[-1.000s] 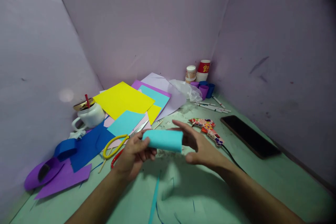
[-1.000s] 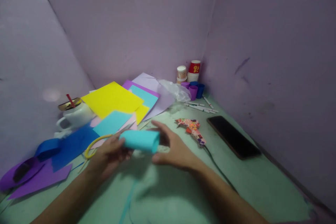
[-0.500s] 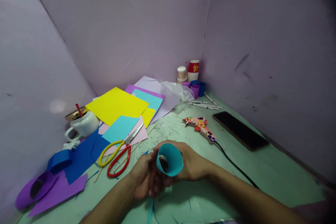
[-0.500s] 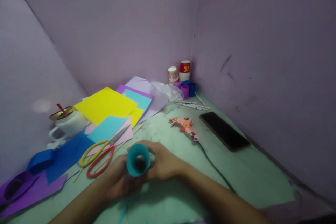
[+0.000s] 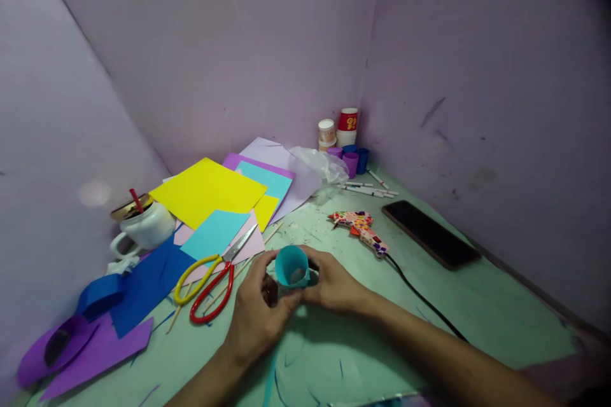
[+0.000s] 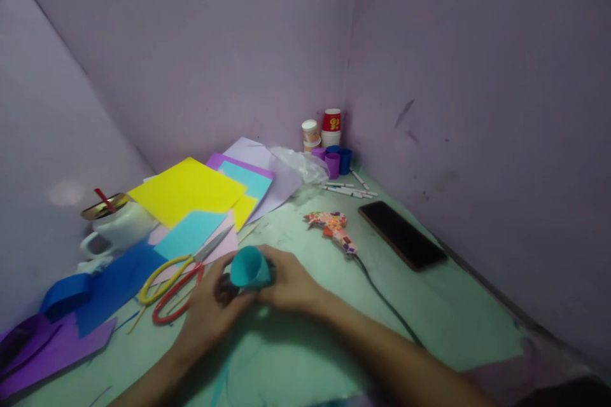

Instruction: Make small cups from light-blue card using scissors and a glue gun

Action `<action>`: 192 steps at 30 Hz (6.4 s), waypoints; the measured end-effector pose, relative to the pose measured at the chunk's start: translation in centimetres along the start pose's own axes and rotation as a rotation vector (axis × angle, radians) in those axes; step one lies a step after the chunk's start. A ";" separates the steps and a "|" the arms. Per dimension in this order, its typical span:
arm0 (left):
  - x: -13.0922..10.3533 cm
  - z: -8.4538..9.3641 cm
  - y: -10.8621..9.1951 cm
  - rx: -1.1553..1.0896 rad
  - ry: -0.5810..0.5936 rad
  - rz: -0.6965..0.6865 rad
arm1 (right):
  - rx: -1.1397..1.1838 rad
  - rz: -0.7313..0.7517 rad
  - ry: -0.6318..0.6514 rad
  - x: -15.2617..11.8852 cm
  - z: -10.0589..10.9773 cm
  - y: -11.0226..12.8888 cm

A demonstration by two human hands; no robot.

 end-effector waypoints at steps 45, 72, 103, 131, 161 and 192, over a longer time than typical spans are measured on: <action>2.5 0.9 2.3 -0.820 0.060 0.457 | 0.247 -0.119 -0.162 1.0 2.6 -1.1; 2.1 0.7 0.4 -0.087 0.283 0.032 | -0.145 0.205 -0.221 -0.3 2.1 1.1; 1.6 1.6 1.9 0.375 -0.076 -0.290 | -0.238 0.551 -0.579 -1.5 2.8 3.3; 1.3 1.4 1.3 -0.099 0.150 0.050 | -0.252 0.442 -0.459 -1.4 2.1 3.5; 1.8 0.7 0.9 -0.190 0.261 0.157 | -0.048 -0.205 -0.274 -0.5 1.9 0.8; 0.9 -0.8 0.2 0.088 0.108 0.025 | 0.149 -0.250 -0.256 -0.5 0.7 -0.3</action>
Point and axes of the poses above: each hand's wrist, its own x-axis towards the middle knuckle, its own z-axis out of the back of the hand, y = z × x, the point moved 3 cm from there along x, towards the middle knuckle, and after that the axes turned 4 degrees about y, right-handed, at the moved point
